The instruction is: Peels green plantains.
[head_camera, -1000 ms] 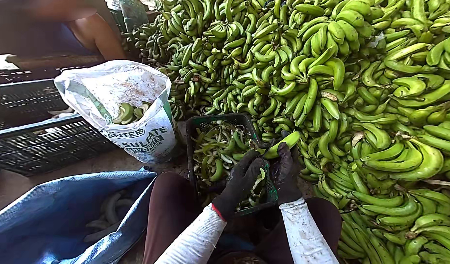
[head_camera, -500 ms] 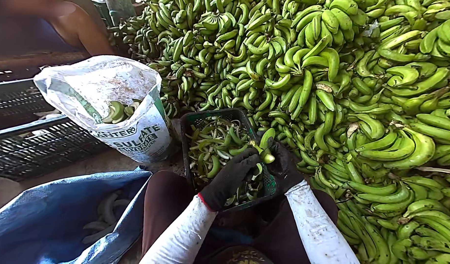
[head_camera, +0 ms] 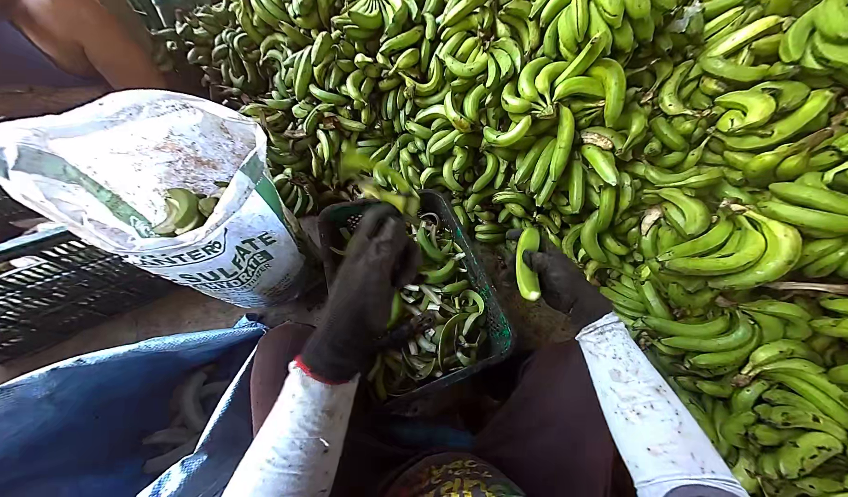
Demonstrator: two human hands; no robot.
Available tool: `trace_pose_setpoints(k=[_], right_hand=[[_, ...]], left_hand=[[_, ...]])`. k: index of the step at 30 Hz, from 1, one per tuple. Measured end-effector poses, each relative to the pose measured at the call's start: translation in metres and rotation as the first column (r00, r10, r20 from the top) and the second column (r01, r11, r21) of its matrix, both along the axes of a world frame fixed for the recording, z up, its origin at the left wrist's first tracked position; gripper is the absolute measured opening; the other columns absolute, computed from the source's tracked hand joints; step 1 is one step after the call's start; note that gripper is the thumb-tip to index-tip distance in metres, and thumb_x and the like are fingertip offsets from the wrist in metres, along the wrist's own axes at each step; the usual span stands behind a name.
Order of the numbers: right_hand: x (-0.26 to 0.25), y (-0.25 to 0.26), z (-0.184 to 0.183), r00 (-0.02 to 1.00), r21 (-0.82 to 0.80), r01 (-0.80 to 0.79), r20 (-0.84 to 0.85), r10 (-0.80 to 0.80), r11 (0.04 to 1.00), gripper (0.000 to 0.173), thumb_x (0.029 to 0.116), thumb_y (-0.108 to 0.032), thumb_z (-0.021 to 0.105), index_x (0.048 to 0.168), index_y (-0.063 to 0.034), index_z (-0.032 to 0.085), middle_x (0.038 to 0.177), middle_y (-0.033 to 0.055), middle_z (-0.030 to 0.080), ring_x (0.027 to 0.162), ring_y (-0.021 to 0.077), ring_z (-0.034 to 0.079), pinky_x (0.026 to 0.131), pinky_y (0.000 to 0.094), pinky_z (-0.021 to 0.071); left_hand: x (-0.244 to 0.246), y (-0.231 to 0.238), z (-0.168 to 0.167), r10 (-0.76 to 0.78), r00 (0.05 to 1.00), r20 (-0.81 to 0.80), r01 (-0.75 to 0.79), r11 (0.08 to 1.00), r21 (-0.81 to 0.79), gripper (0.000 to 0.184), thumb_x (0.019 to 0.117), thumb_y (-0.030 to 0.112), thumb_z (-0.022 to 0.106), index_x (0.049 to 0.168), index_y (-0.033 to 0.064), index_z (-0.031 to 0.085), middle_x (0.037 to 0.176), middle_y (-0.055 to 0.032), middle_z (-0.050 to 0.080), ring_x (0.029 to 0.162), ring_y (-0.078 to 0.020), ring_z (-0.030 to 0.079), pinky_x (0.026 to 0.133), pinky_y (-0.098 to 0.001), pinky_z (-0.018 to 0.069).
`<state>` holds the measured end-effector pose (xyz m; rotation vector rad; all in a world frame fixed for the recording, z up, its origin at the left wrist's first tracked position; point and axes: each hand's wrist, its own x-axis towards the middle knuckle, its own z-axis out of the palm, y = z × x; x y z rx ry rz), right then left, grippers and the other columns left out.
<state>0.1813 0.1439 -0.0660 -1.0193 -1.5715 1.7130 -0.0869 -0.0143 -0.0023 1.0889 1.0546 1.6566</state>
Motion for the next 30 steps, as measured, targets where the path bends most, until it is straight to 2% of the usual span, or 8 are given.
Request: trace_pose_setpoints(k=[3,5,6,10,14,19,27,30], right_hand=[[-0.02,-0.015,0.01,0.948,-0.102,0.172,-0.252,-0.193,0.98,0.038,0.1093,-0.036,0.036,0.139,-0.0227,0.055,0.098,0.0044,0.068,0.076,0.0183,0.068,0.068,0.039,0.061],[-0.037,-0.025,0.021,0.903,-0.142,0.265,-0.31,-0.297,0.954,0.044,0.1091,-0.049,0.033,0.138,-0.025,0.056,0.098,0.0021,0.066,0.067,0.0139,0.063,0.059,0.032,0.0572],[-0.045,-0.027,0.024,0.884,-0.136,0.316,-0.318,-0.343,0.939,0.045,0.1081,-0.052,0.034,0.137,-0.026,0.057,0.099,0.0022,0.068,0.065,0.0133,0.063,0.056,0.0306,0.0561],[-0.063,-0.042,0.02,0.842,-0.083,0.423,-0.331,-0.425,0.902,0.044,0.1046,-0.058,0.041,0.139,-0.0341,0.055,0.096,0.0002,0.066,0.067,0.0116,0.062,0.06,0.0306,0.0561],[-0.082,-0.043,0.026,0.79,-0.091,0.431,-0.443,-0.424,0.898,0.043,0.1053,-0.057,0.039,0.139,-0.0333,0.051,0.086,-0.0018,0.062,0.064,0.011,0.061,0.059,0.0323,0.0575],[-0.083,-0.049,0.03,0.756,-0.043,0.45,-0.513,-0.406,0.892,0.047,0.1042,-0.062,0.038,0.142,-0.0358,0.049,0.087,-0.0021,0.063,0.064,0.0111,0.062,0.058,0.0325,0.0585],[-0.087,-0.058,0.035,0.731,-0.013,0.481,-0.546,-0.409,0.877,0.044,0.1068,-0.055,0.038,0.143,-0.0315,0.048,0.086,-0.0028,0.062,0.065,0.0105,0.063,0.06,0.0324,0.0598],[-0.095,-0.069,0.035,0.731,-0.127,0.423,-0.536,-0.421,0.897,0.043,0.1063,-0.056,0.038,0.137,-0.03,0.052,0.083,-0.0044,0.061,0.063,0.0091,0.061,0.059,0.0306,0.0586]], left_hand=[[0.024,0.005,-0.068,-0.295,0.937,-0.188,0.196,0.887,-0.418,0.039,0.1093,0.039,0.039,0.131,0.0117,0.057,0.077,-0.0018,0.058,0.06,-0.0095,0.053,0.055,-0.0259,0.0471],[0.034,0.011,-0.11,-0.397,0.885,-0.244,0.14,0.726,-0.673,0.05,0.1108,0.044,0.037,0.133,0.0044,0.059,0.093,-0.0113,0.064,0.072,-0.0174,0.059,0.066,-0.0365,0.0519],[0.038,0.011,-0.117,-0.38,0.889,-0.257,0.112,0.724,-0.681,0.051,0.1106,0.044,0.037,0.128,0.0019,0.06,0.095,-0.0115,0.064,0.075,-0.0175,0.061,0.07,-0.0372,0.0526],[0.052,0.001,-0.097,-0.207,0.919,-0.335,0.114,0.954,-0.276,0.051,0.1062,0.049,0.041,0.13,0.0087,0.063,0.088,-0.0011,0.065,0.075,-0.0096,0.061,0.071,-0.0305,0.0549],[0.07,-0.007,-0.079,-0.1,0.908,-0.407,0.086,0.995,-0.052,0.051,0.1085,0.042,0.04,0.133,0.0043,0.063,0.085,0.0016,0.064,0.069,-0.0032,0.056,0.065,-0.0236,0.0509],[0.08,-0.011,-0.079,-0.05,0.899,-0.435,0.055,0.998,0.0,0.046,0.109,0.039,0.038,0.113,0.0019,0.066,0.08,0.0027,0.06,0.068,-0.0006,0.054,0.066,-0.0205,0.0488],[0.078,-0.012,-0.084,-0.016,0.866,-0.499,0.017,1.0,-0.002,0.044,0.1091,0.037,0.037,0.11,0.0035,0.065,0.081,0.0005,0.06,0.07,-0.0038,0.056,0.067,-0.0238,0.0495],[0.074,-0.007,-0.093,0.008,0.85,-0.526,-0.009,1.0,0.001,0.05,0.1092,0.042,0.034,0.111,0.0034,0.066,0.081,-0.001,0.062,0.07,-0.0058,0.058,0.067,-0.0267,0.0514]])
